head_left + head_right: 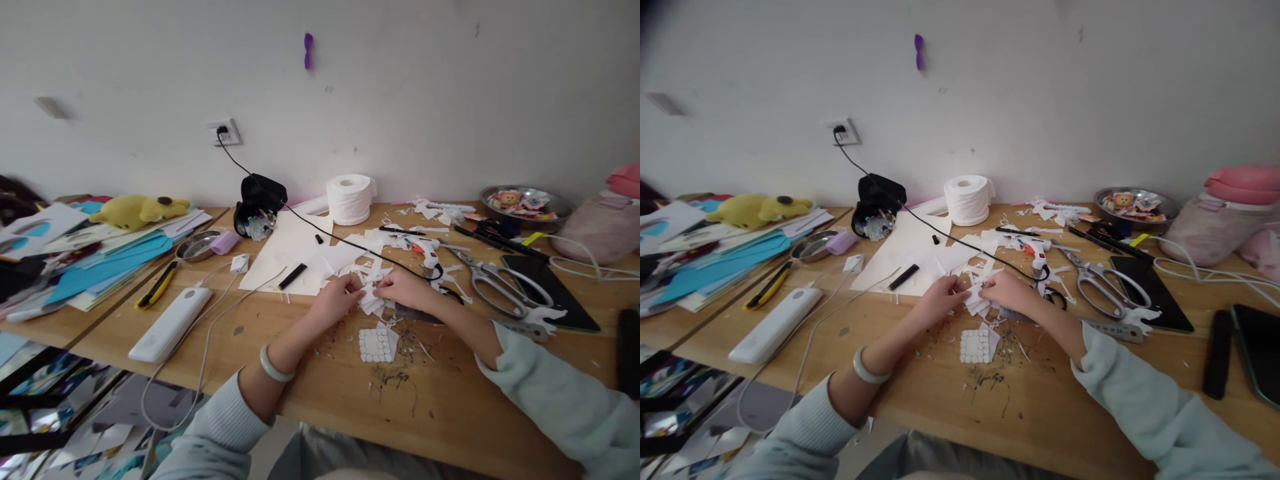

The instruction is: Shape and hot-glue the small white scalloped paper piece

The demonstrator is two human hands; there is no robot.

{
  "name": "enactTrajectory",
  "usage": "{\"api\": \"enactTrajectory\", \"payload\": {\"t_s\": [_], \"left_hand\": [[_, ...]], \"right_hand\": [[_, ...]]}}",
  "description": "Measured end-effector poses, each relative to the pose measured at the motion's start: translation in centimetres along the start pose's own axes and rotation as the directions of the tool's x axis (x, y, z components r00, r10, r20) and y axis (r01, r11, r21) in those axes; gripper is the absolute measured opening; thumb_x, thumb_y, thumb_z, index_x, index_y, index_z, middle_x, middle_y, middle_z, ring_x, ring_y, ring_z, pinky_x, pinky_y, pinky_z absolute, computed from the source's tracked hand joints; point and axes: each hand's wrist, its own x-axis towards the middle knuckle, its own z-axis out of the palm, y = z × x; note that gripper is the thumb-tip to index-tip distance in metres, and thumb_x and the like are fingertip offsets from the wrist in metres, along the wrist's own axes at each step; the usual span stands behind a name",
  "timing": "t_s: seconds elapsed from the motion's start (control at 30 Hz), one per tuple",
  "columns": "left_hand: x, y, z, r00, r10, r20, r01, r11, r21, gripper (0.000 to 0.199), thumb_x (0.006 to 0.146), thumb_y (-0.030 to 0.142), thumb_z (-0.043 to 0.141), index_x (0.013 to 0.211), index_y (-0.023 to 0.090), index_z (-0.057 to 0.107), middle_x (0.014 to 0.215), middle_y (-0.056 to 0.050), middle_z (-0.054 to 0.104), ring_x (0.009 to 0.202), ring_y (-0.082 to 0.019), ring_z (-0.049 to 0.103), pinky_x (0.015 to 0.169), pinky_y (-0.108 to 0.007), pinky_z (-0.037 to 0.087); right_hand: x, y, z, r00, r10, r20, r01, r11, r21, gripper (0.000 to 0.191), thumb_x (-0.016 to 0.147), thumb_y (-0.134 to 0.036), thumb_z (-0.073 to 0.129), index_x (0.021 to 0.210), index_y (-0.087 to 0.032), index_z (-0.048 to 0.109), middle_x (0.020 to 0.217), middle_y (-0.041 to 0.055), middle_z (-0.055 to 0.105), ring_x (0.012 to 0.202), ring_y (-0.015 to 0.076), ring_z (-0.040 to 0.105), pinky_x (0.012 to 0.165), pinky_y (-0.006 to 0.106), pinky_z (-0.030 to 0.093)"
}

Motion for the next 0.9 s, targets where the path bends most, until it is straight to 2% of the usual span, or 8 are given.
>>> {"api": "enactTrajectory", "payload": {"t_s": [0.4,0.53,0.63,0.77,0.9], "left_hand": [[-0.2,0.5,-0.1,1.0,-0.008,-0.007,0.009,0.986,0.164,0.01,0.076,0.027,0.057,0.072,0.018,0.056,0.07,0.0,0.059,0.062,-0.014,0.052,0.055,-0.024,0.036],[-0.3,0.6,-0.3,0.999,0.052,-0.005,-0.05,0.975,0.215,0.005,0.074,0.022,0.059,0.073,0.018,0.057,0.074,-0.001,0.06,0.069,-0.016,0.054,0.063,-0.025,0.04],[-0.2,0.5,-0.3,0.994,0.107,0.021,-0.109,0.961,0.256,0.003,0.074,0.02,0.059,0.075,0.019,0.061,0.079,-0.002,0.061,0.077,-0.017,0.055,0.071,-0.027,0.042],[-0.1,0.2,-0.2,0.982,0.175,0.074,-0.19,0.934,0.302,0.017,0.077,0.017,0.055,0.09,0.021,0.067,0.086,-0.003,0.062,0.083,-0.018,0.056,0.077,-0.028,0.043],[-0.1,0.0,-0.3,0.968,0.219,0.122,-0.249,0.903,0.351,0.024,0.082,0.016,0.052,0.098,0.022,0.069,0.089,-0.005,0.062,0.085,-0.018,0.056,0.078,-0.027,0.042]], "right_hand": [[-0.1,0.2,0.3,0.999,-0.005,-0.035,0.002,0.996,-0.087,0.023,0.069,-0.034,0.053,0.058,-0.016,0.06,0.052,-0.0014,0.051,0.053,0.0118,0.044,0.051,0.025,0.027],[-0.4,0.0,0.2,0.998,-0.023,-0.064,0.015,0.992,-0.125,0.021,0.07,-0.034,0.055,0.065,-0.015,0.062,0.062,0.0026,0.061,0.059,0.0137,0.05,0.053,0.024,0.03],[-0.6,-0.3,0.1,0.993,-0.085,-0.077,0.073,0.986,-0.152,0.017,0.071,-0.03,0.056,0.076,-0.016,0.065,0.075,0.0045,0.066,0.066,0.0147,0.055,0.057,0.024,0.034],[-0.9,-0.6,0.0,0.982,-0.18,-0.055,0.166,0.966,-0.198,0.022,0.074,-0.023,0.054,0.09,-0.02,0.069,0.082,0.0034,0.069,0.071,0.0149,0.059,0.06,0.023,0.037],[-0.8,-0.5,-0.1,0.976,-0.217,-0.016,0.205,0.941,-0.267,0.025,0.078,-0.025,0.053,0.093,-0.022,0.073,0.088,0.0049,0.072,0.079,0.0175,0.062,0.068,0.025,0.04]]}}
